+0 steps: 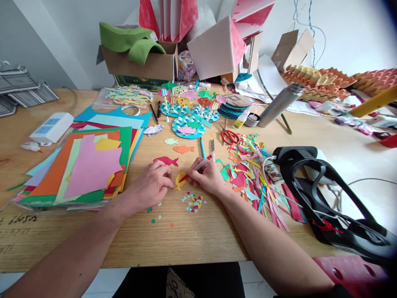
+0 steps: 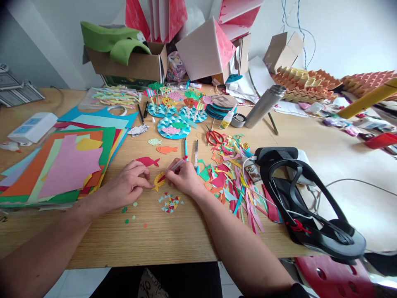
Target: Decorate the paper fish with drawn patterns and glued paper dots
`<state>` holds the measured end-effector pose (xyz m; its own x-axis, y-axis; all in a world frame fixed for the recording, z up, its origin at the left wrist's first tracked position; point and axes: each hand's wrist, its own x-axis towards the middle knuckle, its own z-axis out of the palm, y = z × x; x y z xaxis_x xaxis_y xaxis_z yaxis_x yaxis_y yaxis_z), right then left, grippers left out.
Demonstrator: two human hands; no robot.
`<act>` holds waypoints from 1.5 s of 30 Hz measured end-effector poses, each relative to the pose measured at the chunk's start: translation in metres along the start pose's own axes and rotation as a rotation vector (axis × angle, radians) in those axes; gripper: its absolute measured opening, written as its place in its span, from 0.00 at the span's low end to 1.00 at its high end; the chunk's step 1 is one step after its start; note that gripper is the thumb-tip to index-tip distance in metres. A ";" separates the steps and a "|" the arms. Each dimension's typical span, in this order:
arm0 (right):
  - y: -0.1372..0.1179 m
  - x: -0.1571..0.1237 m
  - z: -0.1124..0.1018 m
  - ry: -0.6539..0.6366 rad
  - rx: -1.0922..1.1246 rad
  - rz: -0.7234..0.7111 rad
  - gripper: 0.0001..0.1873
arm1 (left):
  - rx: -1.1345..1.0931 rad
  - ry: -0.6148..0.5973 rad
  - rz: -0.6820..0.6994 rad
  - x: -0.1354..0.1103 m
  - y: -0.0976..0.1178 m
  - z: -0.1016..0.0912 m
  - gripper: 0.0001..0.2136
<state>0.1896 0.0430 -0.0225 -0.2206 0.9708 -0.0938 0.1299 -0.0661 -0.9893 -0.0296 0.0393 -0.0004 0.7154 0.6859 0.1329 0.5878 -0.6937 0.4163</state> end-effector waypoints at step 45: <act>0.002 0.001 0.000 -0.040 -0.013 -0.079 0.12 | 0.007 0.055 0.019 -0.001 0.002 0.000 0.21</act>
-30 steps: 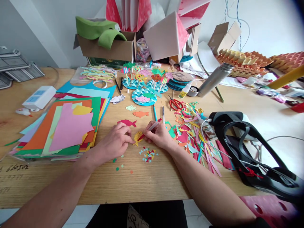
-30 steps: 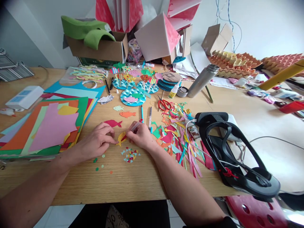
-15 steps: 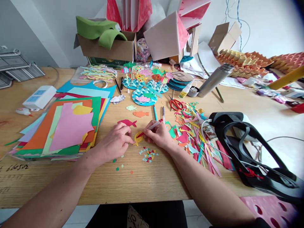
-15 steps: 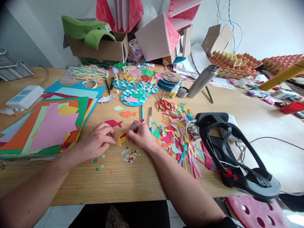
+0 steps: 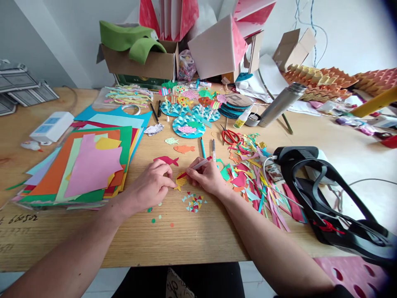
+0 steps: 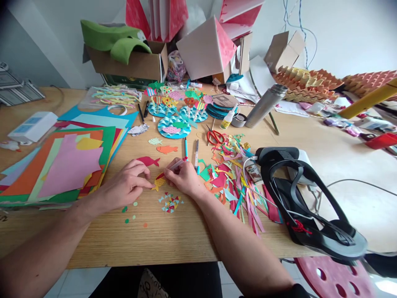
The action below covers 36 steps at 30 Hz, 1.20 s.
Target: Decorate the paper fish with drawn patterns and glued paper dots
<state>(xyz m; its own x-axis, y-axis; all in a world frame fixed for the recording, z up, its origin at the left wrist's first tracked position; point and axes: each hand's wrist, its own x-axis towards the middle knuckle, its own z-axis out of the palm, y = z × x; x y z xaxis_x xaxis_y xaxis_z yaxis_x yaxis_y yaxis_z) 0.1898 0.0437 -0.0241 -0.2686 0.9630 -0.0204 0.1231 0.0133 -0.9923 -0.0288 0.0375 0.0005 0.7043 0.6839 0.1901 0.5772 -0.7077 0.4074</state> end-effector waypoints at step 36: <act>-0.001 -0.001 0.000 -0.007 0.000 0.033 0.11 | -0.003 -0.034 -0.015 -0.001 -0.002 0.002 0.22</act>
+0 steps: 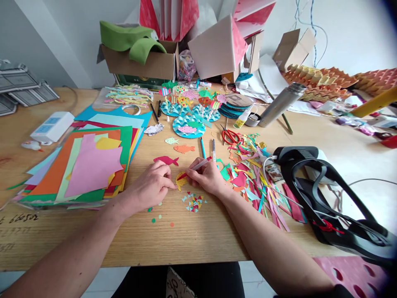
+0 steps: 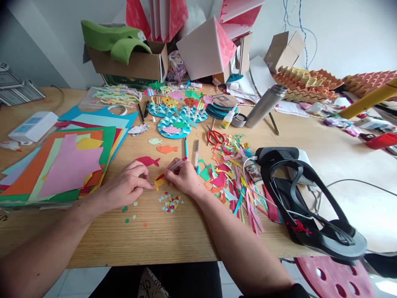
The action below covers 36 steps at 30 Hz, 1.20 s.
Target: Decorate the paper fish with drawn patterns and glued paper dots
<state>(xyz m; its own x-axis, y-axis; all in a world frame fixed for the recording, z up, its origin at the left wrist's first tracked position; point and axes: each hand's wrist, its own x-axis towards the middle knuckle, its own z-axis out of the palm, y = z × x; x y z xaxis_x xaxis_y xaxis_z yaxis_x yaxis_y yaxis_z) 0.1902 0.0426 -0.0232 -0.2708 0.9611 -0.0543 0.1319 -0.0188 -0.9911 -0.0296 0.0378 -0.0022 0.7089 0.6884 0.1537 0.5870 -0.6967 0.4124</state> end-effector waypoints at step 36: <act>-0.008 -0.001 -0.002 0.024 0.055 0.032 0.13 | 0.015 -0.019 -0.001 0.000 0.002 -0.002 0.22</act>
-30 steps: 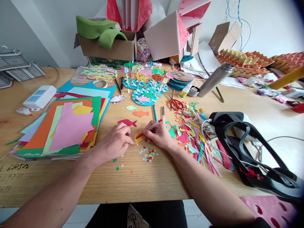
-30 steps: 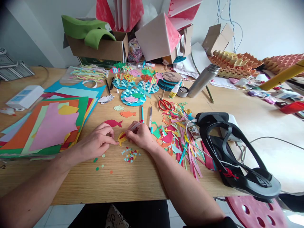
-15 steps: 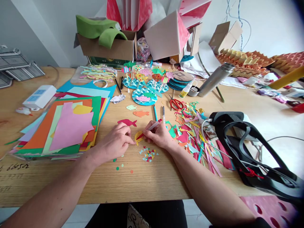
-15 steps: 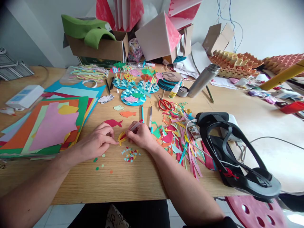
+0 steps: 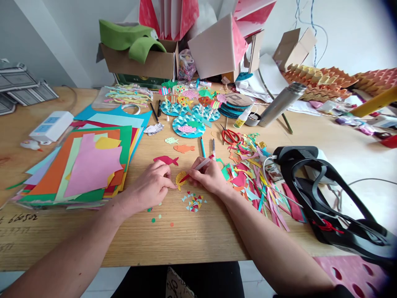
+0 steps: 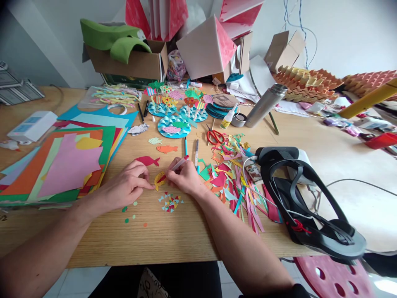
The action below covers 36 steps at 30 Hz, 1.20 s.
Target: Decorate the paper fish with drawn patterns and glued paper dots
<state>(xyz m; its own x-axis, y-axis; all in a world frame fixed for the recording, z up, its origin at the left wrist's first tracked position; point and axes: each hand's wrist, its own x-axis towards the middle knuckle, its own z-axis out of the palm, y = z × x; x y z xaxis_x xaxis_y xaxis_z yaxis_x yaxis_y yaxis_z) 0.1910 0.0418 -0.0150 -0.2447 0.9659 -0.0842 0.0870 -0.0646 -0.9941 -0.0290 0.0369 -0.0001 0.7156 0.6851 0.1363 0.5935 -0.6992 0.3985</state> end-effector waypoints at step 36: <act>-0.006 -0.017 0.013 0.030 -0.956 -0.327 0.22 | 0.015 0.295 -0.089 0.002 0.005 0.008 0.19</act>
<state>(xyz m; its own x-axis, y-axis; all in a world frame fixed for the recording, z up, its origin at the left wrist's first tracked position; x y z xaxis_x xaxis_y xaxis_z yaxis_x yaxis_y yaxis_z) 0.1820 0.0223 -0.0085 -0.3723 0.9069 0.1973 0.7606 0.4200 -0.4950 -0.0218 0.0335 -0.0049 0.5238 0.7721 0.3598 0.6561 -0.6351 0.4076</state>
